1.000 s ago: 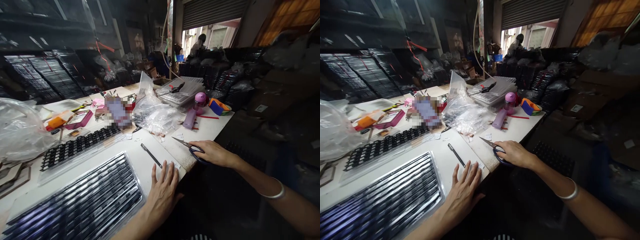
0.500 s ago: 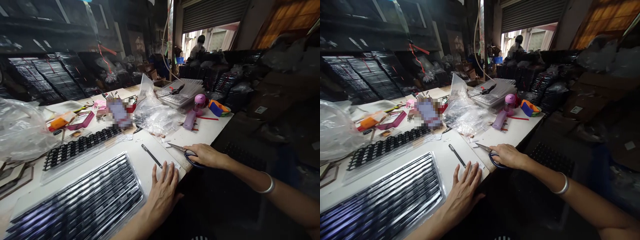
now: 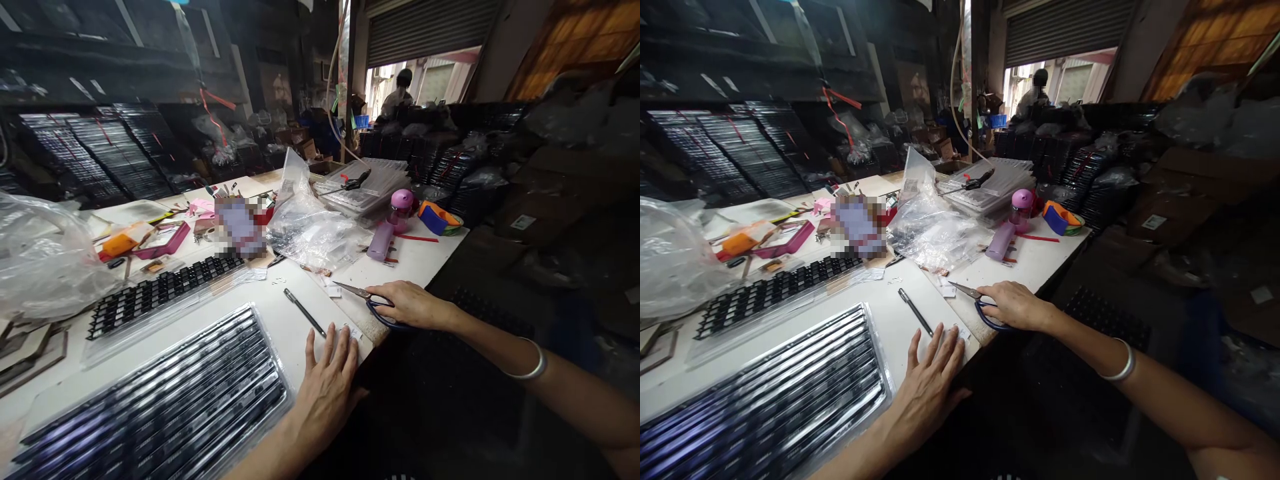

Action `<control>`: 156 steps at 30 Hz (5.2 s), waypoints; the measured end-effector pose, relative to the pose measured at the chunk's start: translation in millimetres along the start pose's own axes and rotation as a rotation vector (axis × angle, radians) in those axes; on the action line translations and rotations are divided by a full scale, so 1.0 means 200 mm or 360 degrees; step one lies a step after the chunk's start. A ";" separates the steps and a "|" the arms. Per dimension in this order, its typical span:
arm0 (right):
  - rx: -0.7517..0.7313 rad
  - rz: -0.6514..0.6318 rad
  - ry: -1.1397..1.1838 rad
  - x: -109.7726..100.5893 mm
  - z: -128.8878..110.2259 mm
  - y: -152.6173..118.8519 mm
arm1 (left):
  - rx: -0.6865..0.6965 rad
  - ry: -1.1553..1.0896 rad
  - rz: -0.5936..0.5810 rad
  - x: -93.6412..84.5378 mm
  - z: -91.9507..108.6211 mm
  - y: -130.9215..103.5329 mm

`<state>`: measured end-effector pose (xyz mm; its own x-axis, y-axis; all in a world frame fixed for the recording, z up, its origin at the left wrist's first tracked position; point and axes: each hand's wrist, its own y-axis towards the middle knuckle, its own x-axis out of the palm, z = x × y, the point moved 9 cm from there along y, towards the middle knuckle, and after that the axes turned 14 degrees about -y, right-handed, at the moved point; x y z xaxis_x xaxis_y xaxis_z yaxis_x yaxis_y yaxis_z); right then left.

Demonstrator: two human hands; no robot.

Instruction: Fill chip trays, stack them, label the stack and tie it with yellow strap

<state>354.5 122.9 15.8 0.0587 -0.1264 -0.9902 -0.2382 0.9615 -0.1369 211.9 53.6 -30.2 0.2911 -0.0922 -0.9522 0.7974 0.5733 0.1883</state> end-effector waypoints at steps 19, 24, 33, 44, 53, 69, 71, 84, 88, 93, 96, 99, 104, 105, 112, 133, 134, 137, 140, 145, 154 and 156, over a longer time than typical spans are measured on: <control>0.0136 0.0014 -0.0137 0.03 -0.01 0.07 | 0.0007 -0.0019 0.0042 0.01 0.00 -0.01; 0.0118 -0.0015 -0.0158 0.03 -0.02 0.05 | 0.0009 -0.0016 0.0054 0.01 0.00 0.00; 0.0105 -0.0019 -0.0196 0.00 -0.07 0.12 | 0.0010 0.0022 0.0067 0.00 0.00 -0.01; 0.0051 0.0065 -0.0038 -0.01 -0.02 0.09 | 0.0213 0.0082 0.0200 -0.04 0.06 -0.02; 0.0251 0.0438 -0.0095 0.04 0.14 0.14 | 0.0528 0.0075 0.0354 -0.08 0.19 -0.04; -0.0495 0.0186 0.1800 0.02 -0.85 -0.11 | -0.1242 -0.2347 0.1594 -0.36 -0.33 -0.82; -0.0539 -0.0110 0.1968 0.08 -0.97 -0.12 | -0.1141 -0.2153 0.1615 -0.39 -0.30 -0.89; -0.0643 -0.0841 0.2427 0.22 -1.28 -0.14 | -0.0630 -0.1356 0.1286 -0.48 -0.21 -0.99; -0.0656 -0.0710 0.2369 0.19 -1.23 -0.13 | -0.0696 -0.1441 0.1249 -0.45 -0.23 -0.96; -0.0471 -0.0361 0.2283 0.17 -1.12 -0.11 | -0.1205 -0.1798 0.1442 -0.38 -0.30 -1.00; -0.0509 -0.0165 0.2143 0.12 -1.10 -0.13 | -0.1146 -0.1921 0.1394 -0.36 -0.26 -0.96; -0.0608 0.0007 0.1890 0.07 -1.12 -0.16 | -0.1096 -0.1823 0.1343 -0.36 -0.24 -0.94; -0.0722 0.0158 0.1609 0.03 -1.15 -0.18 | -0.1114 -0.1605 0.1049 -0.33 -0.23 -0.92; -0.0760 0.0172 0.1585 0.02 -1.16 -0.17 | -0.1108 -0.1575 0.1013 -0.32 -0.23 -0.92; -0.0500 0.0425 0.1549 0.00 -0.97 -0.01 | -0.1056 -0.0455 0.1375 -0.61 -0.34 -1.16; 0.0132 0.0415 0.1018 0.24 -0.58 0.22 | -0.1568 -0.1240 0.2048 -0.47 -0.63 -1.83; 0.0159 0.0426 0.1016 0.24 -0.56 0.24 | -0.1558 -0.1273 0.2085 -0.47 -0.63 -1.85; 0.0154 0.0378 0.1177 0.23 -0.54 0.27 | -0.1545 -0.1329 0.2118 -0.46 -0.62 -1.88; 0.0016 0.0168 0.1551 0.25 -0.64 0.27 | -0.1638 -0.1264 0.1981 -0.47 -0.61 -1.86; -0.0152 -0.0075 0.1968 0.23 -0.83 0.22 | -0.1794 -0.0527 0.1297 -0.50 -0.57 -1.73; 0.0037 -0.0441 0.2798 0.15 -0.85 0.21 | -0.1717 -0.0124 0.0921 -0.46 -0.55 -1.59; -0.0073 -0.0453 0.2939 0.11 -0.85 0.20 | -0.1713 -0.0111 0.0895 -0.45 -0.55 -1.58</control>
<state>181.1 117.6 -16.4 -0.8860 -0.3620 0.2898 -0.4354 0.8644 -0.2514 -124.6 -28.6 -30.8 0.5094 0.3621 -0.7806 -0.2859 0.9269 0.2433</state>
